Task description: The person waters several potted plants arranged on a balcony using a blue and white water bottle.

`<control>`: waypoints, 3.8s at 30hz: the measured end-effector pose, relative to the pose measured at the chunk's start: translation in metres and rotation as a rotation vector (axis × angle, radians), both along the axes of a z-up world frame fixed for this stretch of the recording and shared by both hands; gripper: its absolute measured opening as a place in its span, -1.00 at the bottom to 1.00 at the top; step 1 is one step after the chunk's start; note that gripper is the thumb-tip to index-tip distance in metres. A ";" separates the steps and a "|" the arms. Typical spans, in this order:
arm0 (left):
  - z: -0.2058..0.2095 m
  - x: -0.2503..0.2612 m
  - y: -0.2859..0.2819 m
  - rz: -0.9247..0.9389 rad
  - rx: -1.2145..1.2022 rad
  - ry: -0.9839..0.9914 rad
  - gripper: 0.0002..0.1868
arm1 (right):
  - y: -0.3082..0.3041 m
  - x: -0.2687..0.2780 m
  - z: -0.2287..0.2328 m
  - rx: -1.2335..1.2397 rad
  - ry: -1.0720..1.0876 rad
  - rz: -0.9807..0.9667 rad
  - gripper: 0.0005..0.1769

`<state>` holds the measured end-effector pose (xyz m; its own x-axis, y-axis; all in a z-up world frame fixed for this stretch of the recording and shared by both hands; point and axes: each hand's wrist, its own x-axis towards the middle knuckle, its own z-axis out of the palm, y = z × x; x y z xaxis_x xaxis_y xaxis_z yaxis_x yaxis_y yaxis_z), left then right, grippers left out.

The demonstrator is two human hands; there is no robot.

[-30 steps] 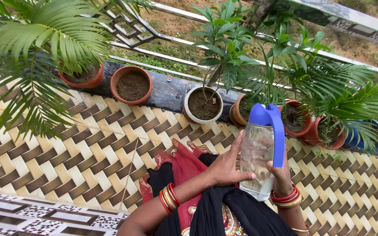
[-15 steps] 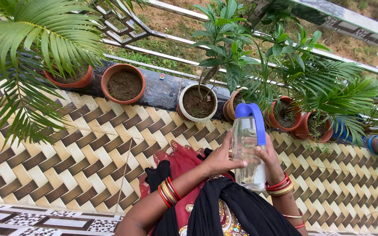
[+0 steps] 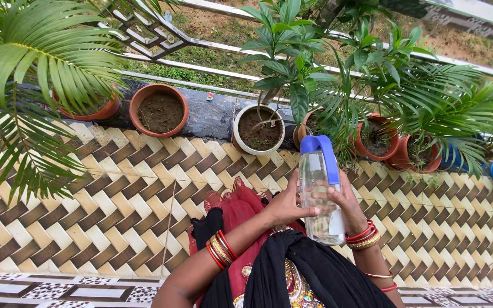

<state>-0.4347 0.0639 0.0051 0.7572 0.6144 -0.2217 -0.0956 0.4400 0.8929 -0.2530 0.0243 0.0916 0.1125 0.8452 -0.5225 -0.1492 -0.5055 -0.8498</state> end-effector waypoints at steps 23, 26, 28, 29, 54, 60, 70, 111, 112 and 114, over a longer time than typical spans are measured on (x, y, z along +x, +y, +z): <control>-0.002 0.010 -0.009 -0.058 0.068 0.069 0.45 | -0.017 0.007 0.001 -0.028 -0.027 -0.039 0.18; 0.005 0.012 -0.013 -0.048 0.077 0.092 0.46 | -0.021 0.010 0.000 -0.008 -0.021 -0.032 0.17; 0.017 0.012 -0.012 -0.036 0.092 0.127 0.46 | -0.022 0.012 0.003 0.033 -0.003 -0.029 0.16; 0.025 0.011 -0.012 -0.014 0.090 0.115 0.47 | -0.022 0.014 0.005 0.081 -0.055 -0.027 0.18; 0.075 -0.070 -0.086 0.520 0.562 0.222 0.42 | -0.024 -0.049 -0.017 0.813 -0.295 0.276 0.40; 0.072 -0.165 -0.078 0.682 0.562 0.272 0.52 | 0.019 -0.156 -0.013 0.838 -0.139 0.495 0.41; 0.089 -0.393 -0.072 0.859 0.621 0.470 0.46 | 0.065 -0.405 -0.028 0.855 0.137 0.674 0.40; 0.045 -0.929 0.227 0.535 0.343 0.553 0.11 | 0.317 -0.919 -0.060 0.686 0.005 0.562 0.35; 0.045 -0.941 0.234 0.517 0.339 0.532 0.11 | 0.315 -0.928 -0.059 0.677 -0.017 0.549 0.35; 0.046 -0.960 0.249 0.429 0.319 0.396 0.33 | 0.308 -0.945 -0.057 0.609 0.083 0.416 0.35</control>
<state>-1.3952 0.3132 0.0516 0.3293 0.9248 -0.1905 0.1589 0.1446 0.9767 -1.1979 0.3325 0.0342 -0.2996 0.9522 0.0592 -0.1237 0.0228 -0.9921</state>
